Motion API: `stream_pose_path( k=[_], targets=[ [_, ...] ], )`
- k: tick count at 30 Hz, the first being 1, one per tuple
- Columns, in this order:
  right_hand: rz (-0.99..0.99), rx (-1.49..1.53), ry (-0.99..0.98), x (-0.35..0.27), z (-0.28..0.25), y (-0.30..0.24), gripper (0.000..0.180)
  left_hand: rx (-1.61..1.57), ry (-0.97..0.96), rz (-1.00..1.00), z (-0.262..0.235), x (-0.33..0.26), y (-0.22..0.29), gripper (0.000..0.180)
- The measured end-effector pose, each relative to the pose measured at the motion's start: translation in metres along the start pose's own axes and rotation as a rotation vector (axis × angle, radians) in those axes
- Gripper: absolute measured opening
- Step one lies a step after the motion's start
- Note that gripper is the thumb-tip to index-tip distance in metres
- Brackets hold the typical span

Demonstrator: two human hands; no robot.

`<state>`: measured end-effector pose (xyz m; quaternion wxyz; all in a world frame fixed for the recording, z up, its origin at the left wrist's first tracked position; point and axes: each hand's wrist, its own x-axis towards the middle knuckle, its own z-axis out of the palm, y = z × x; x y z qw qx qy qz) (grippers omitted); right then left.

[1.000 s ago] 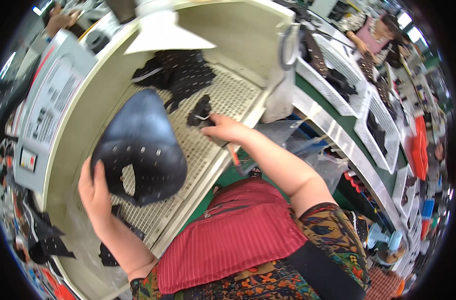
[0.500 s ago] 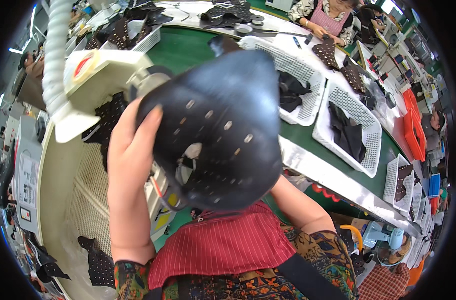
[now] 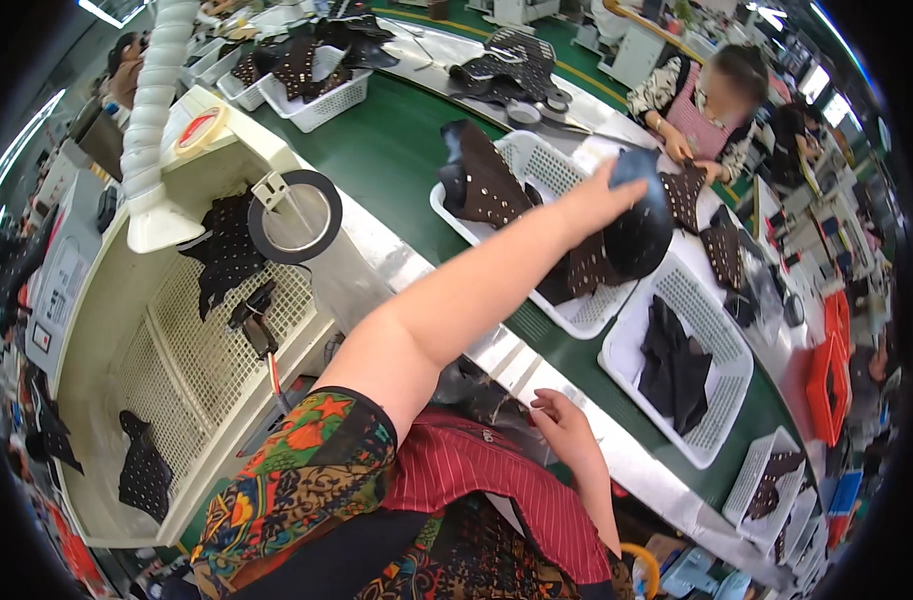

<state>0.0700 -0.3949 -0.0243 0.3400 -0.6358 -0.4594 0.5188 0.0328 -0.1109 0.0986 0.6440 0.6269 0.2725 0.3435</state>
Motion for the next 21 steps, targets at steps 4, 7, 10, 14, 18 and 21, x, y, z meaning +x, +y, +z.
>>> stream_pose_path(
  k=[4, 7, 10, 14, 18, 21],
  targets=[
    [-0.190, -0.234, 0.116, 0.021, -0.004, -0.017, 0.040, 0.185, -0.115, 0.036, 0.000, -0.033, -0.021, 0.070],
    [-0.541, -0.600, 0.319, 0.054, -0.007, -0.039, 0.050, 0.310, -0.210, 0.185, -0.015, -0.068, -0.050, 0.048],
    [-0.634, -0.908, 0.481, 0.103, -0.011, -0.041, 0.063, 0.479, -0.336, 0.108, -0.047, -0.131, -0.043, 0.034],
    [-0.344, -1.158, 0.279, 0.158, -0.012, -0.042, 0.028, 0.664, -0.289, -0.092, -0.097, -0.211, -0.035, 0.032],
    [-0.477, -1.203, 0.297, 0.187, 0.004, -0.031, 0.005, 0.555, -0.025, -0.172, -0.135, -0.289, -0.044, 0.027],
    [-0.531, -1.172, 0.260, 0.203, 0.031, -0.050, 0.005, 0.362, 0.229, -0.289, -0.152, -0.325, -0.033, 0.026]
  ],
)
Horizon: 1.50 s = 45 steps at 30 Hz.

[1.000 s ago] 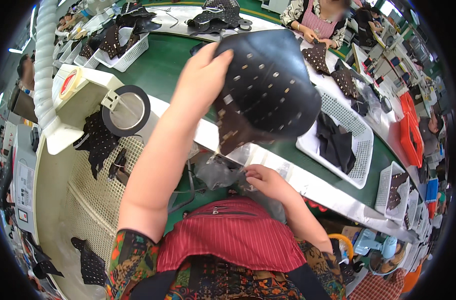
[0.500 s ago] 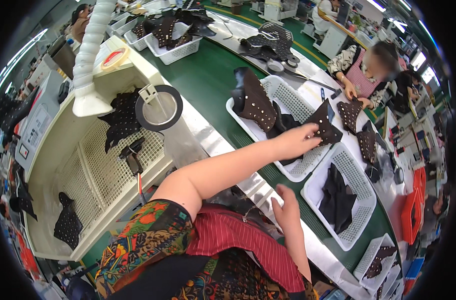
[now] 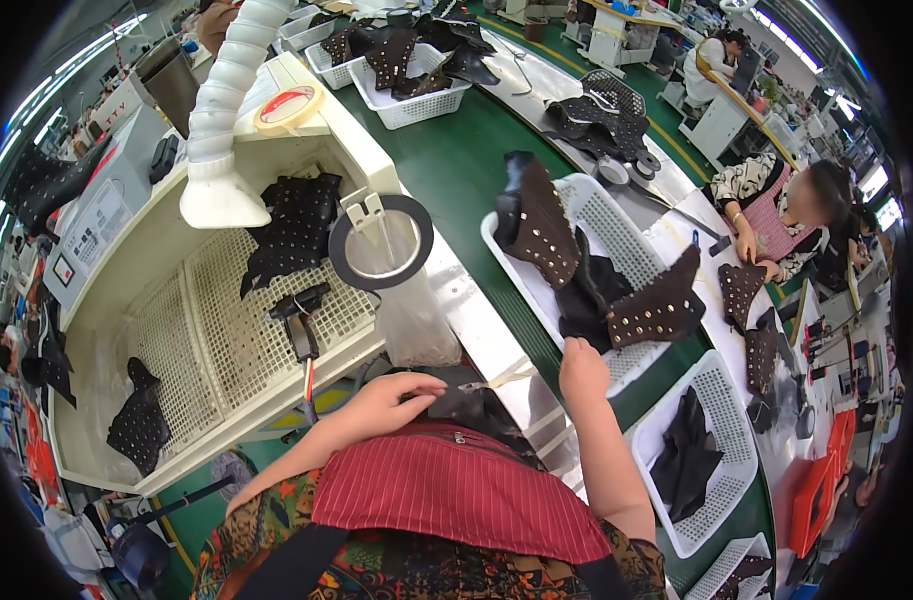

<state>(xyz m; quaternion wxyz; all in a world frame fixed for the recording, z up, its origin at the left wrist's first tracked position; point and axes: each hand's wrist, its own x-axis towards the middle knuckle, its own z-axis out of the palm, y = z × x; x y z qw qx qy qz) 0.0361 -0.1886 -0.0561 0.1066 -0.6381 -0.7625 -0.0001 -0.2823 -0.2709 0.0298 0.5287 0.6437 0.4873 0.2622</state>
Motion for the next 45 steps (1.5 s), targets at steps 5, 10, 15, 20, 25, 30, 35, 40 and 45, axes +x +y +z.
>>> stream_pose_path(
  k=[5, 10, 15, 20, 25, 30, 35, 40, 45],
  targets=[
    [-0.018, 0.108, 0.007, 0.076, 0.025, -0.056, 0.006, 0.016, 0.169, -0.064, -0.035, -0.020, 0.011, 0.026],
    [-0.029, 0.160, -0.014, 0.149, 0.044, -0.106, 0.008, 0.163, 0.288, -0.011, -0.070, -0.050, -0.007, 0.025],
    [-0.036, 0.123, -0.026, 0.193, 0.058, -0.137, 0.008, 0.162, 0.460, -0.036, -0.098, -0.070, -0.012, 0.024],
    [-0.115, 0.115, -0.046, 0.219, 0.064, -0.149, 0.008, 0.080, 0.467, -0.146, -0.116, -0.073, -0.017, 0.022],
    [-0.166, 0.126, -0.040, 0.237, 0.065, -0.158, 0.016, 0.222, 0.424, -0.044, -0.124, -0.061, -0.022, 0.023],
    [-0.311, 0.231, 0.189, 0.196, 0.047, -0.140, 0.049, 0.260, 0.319, 0.006, -0.125, -0.042, -0.010, 0.024],
    [-0.266, 0.372, 0.270, 0.105, 0.022, -0.115, 0.035, 0.306, 0.200, 0.139, -0.104, -0.018, -0.002, 0.024],
    [-0.158, 0.424, 0.266, 0.005, 0.011, -0.077, 0.017, 0.235, -0.025, 0.197, -0.059, 0.011, 0.003, 0.024],
    [-0.032, 0.422, 0.205, -0.090, -0.002, -0.047, 0.020, 0.172, -0.239, 0.229, 0.002, 0.036, 0.024, 0.021]
  ],
)
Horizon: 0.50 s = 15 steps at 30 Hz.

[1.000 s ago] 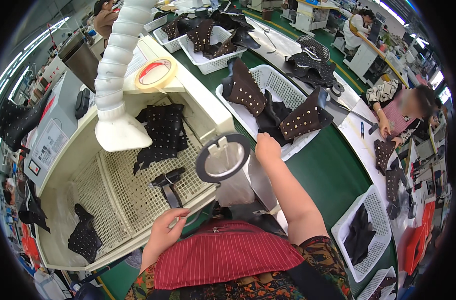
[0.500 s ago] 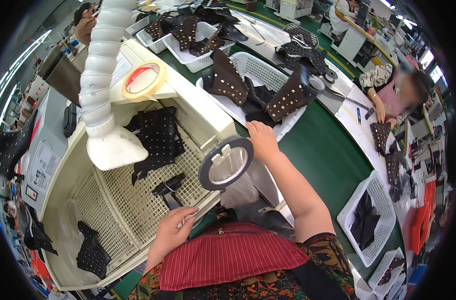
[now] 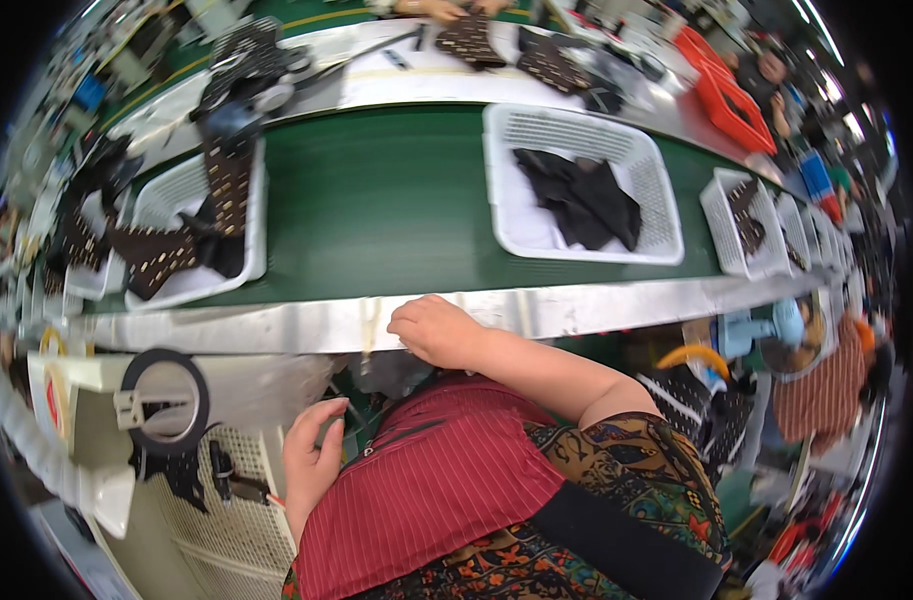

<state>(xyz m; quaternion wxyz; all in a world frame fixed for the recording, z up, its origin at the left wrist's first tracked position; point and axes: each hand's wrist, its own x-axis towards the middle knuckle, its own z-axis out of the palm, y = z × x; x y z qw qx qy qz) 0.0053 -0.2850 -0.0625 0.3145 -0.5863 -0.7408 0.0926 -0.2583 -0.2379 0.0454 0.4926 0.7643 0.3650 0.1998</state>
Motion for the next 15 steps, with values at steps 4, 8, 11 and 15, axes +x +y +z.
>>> stream_pose_path(
  k=[4, 8, 11, 15],
  targets=[
    [0.113, -0.083, 0.182, -0.051, -0.046, 0.013, 0.021, 0.042, -0.118, 0.132, 0.036, 0.023, 0.011, 0.016],
    [0.324, -0.225, 0.410, -0.100, -0.093, 0.039, 0.025, 0.011, -0.241, 0.176, 0.068, 0.041, 0.028, 0.010],
    [0.460, -0.297, 0.503, -0.131, -0.118, 0.052, 0.026, -0.004, -0.304, 0.148, 0.082, 0.046, 0.032, 0.010],
    [0.546, -0.304, 0.554, -0.157, -0.124, 0.050, 0.024, 0.074, -0.398, 0.132, 0.092, 0.051, 0.040, 0.017]
  ],
)
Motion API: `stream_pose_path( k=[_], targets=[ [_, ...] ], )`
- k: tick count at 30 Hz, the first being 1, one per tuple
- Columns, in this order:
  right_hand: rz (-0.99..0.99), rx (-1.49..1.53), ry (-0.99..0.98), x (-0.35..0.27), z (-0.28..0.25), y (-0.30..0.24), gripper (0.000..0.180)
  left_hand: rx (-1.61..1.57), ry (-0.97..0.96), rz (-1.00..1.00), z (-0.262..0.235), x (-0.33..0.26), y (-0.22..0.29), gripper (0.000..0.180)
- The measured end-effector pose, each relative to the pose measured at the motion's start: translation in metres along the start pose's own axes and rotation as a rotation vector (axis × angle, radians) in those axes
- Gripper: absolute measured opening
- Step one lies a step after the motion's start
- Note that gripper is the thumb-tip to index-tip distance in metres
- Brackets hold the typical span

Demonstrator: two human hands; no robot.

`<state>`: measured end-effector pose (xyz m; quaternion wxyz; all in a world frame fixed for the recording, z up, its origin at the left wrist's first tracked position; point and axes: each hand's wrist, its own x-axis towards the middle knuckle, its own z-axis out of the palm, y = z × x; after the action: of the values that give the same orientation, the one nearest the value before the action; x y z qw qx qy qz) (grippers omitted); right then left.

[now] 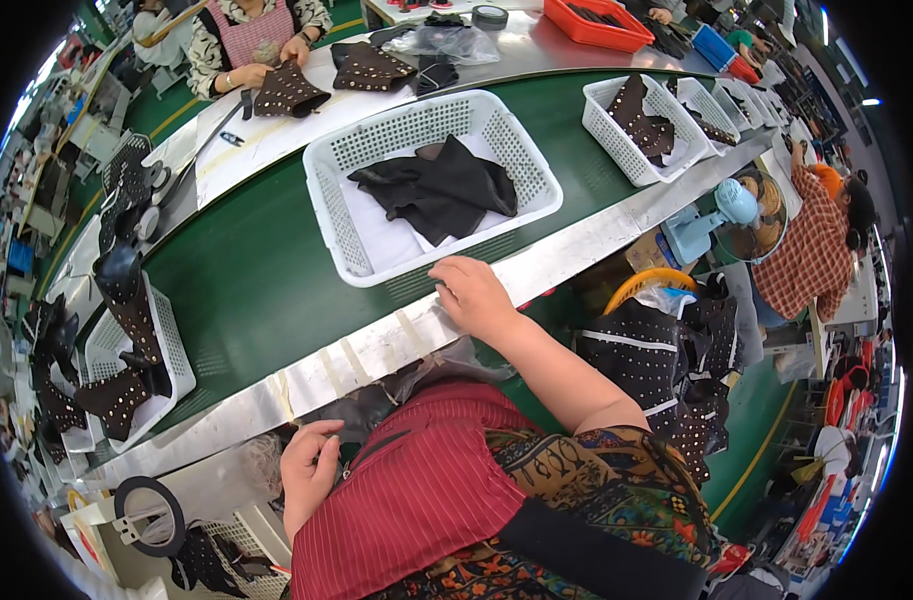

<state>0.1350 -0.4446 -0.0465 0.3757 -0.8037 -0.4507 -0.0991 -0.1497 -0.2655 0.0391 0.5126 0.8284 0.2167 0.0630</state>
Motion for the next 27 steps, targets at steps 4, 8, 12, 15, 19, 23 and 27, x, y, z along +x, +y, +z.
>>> stream_pose_path(
  k=[4, 8, 12, 15, 19, 23, 27],
  targets=[
    [-0.002, 0.045, -0.012, -0.014, 0.003, 0.005, 0.022, -0.007, -0.012, -0.032, 0.008, 0.002, -0.003, 0.016],
    [0.063, 0.124, 0.048, -0.016, 0.003, 0.019, 0.019, 0.036, -0.017, 0.010, 0.009, 0.004, -0.003, 0.016],
    [0.298, 0.167, 0.170, -0.021, -0.003, 0.037, 0.015, 0.037, -0.023, -0.018, 0.006, 0.001, -0.005, 0.015],
    [0.455, 0.205, 0.198, -0.027, -0.009, 0.039, 0.016, 0.054, -0.031, -0.043, 0.003, -0.004, -0.009, 0.013],
    [0.556, 0.240, 0.213, -0.042, -0.007, 0.034, 0.020, 0.029, -0.028, -0.024, 0.003, -0.013, -0.030, 0.010],
    [0.622, 0.115, 0.143, -0.061, -0.031, 0.033, 0.023, 0.042, -0.047, 0.048, 0.009, -0.008, -0.037, 0.007],
    [0.669, -0.032, 0.161, -0.059, -0.073, 0.066, 0.031, 0.054, -0.065, 0.075, 0.019, 0.000, -0.034, 0.006]
  ],
)
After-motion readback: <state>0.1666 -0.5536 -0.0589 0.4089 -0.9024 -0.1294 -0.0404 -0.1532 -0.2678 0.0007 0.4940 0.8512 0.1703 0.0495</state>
